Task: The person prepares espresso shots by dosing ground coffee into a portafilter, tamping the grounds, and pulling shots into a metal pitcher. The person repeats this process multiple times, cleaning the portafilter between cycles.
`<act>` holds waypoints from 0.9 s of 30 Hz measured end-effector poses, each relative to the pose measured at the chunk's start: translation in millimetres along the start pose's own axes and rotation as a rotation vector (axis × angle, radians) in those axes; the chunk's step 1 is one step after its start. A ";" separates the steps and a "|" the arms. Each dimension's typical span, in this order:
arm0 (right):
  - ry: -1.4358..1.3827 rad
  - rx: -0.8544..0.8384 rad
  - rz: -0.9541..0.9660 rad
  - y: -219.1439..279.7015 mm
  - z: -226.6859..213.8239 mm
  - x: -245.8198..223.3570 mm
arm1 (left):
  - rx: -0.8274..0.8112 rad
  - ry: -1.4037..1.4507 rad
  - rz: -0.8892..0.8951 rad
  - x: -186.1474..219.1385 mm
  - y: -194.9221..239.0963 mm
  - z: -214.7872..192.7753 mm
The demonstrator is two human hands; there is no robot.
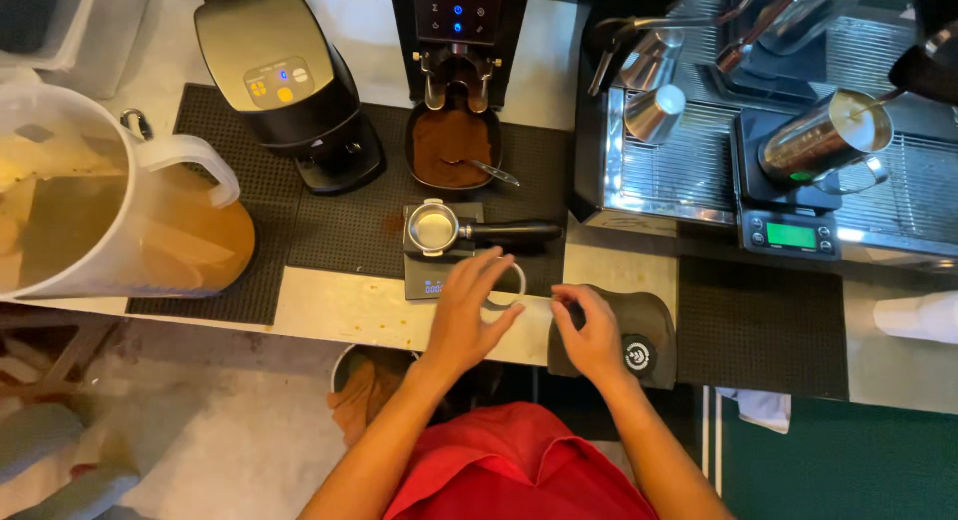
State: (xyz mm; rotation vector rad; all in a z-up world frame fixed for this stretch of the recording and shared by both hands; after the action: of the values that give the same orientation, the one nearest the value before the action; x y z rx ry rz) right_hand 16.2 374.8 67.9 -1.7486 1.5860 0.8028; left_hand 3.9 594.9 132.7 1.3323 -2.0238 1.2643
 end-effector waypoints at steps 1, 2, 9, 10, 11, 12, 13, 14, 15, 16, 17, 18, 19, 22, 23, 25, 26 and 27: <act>-0.001 0.001 -0.002 -3.2 6.1 -5.4 | 0.001 -0.002 0.002 -7.8 -7.4 -17.4; 0.029 -0.042 -0.013 -5.0 15.1 -11.2 | 0.053 -0.055 0.008 -15.8 -14.7 -37.6; 0.226 -0.219 -0.129 -9.3 74.5 -27.9 | 0.013 -0.143 0.026 -97.2 -48.9 -70.1; 0.231 -0.214 -0.112 -4.4 75.7 -32.2 | 0.001 -0.129 0.028 -97.8 -47.2 -70.8; 0.266 -0.234 -0.151 1.6 78.8 -38.6 | -0.030 -0.109 0.023 -98.7 -45.0 -70.4; 0.305 -0.248 -0.199 1.2 80.8 -45.2 | -0.054 -0.091 0.026 -100.4 -48.3 -70.1; 0.313 -0.237 -0.192 1.9 84.3 -46.6 | -0.057 -0.080 0.036 -101.8 -48.5 -72.8; 0.351 -0.230 -0.223 6.8 87.3 -48.9 | -0.091 -0.088 0.013 -103.7 -47.3 -72.3; 0.390 -0.223 -0.253 11.8 89.0 -50.2 | -0.124 -0.095 -0.010 -104.7 -46.3 -70.5; 0.402 -0.200 -0.229 11.5 89.3 -50.7 | -0.141 -0.074 0.012 -103.9 -47.9 -72.2; 0.391 -0.203 -0.249 12.3 89.8 -52.4 | -0.188 -0.146 -0.008 -104.9 -49.2 -72.2; 0.383 -0.204 -0.269 13.9 89.0 -53.6 | -0.233 -0.218 -0.024 -105.4 -50.4 -71.2; 0.398 -0.180 -0.244 17.2 88.5 -48.0 | -0.248 -0.195 0.001 -106.0 -49.0 -66.3; 0.448 -0.164 -0.251 20.3 91.0 -44.6 | -0.245 -0.141 0.001 -99.1 -49.4 -65.1; 0.415 -0.161 -0.224 19.7 87.7 -47.3 | -0.186 -0.116 -0.011 -88.3 -52.1 -68.5; 0.376 -0.156 -0.186 23.5 78.8 -51.7 | -0.141 -0.088 -0.025 -68.9 -49.1 -69.2; 0.336 -0.079 -0.192 23.9 66.5 -53.9 | -0.060 -0.039 0.043 -56.1 -48.4 -68.2; 0.296 -0.001 -0.199 24.6 53.6 -55.7 | 0.021 0.011 0.111 -43.2 -47.1 -67.1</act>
State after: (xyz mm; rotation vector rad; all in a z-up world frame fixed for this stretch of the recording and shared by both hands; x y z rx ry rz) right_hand -14.3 449.3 77.8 -2.0620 1.5605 0.4653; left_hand 55.8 667.7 157.1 1.2343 -2.1080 1.3420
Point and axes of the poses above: each hand's wrist, its own y-axis away from the middle knuckle, its own z-axis out of the palm, x = y × z, the point moved 5 cm from there along -y, towards the middle knuckle, and after that the axes turned 6 degrees about z, right-handed, at the moved point
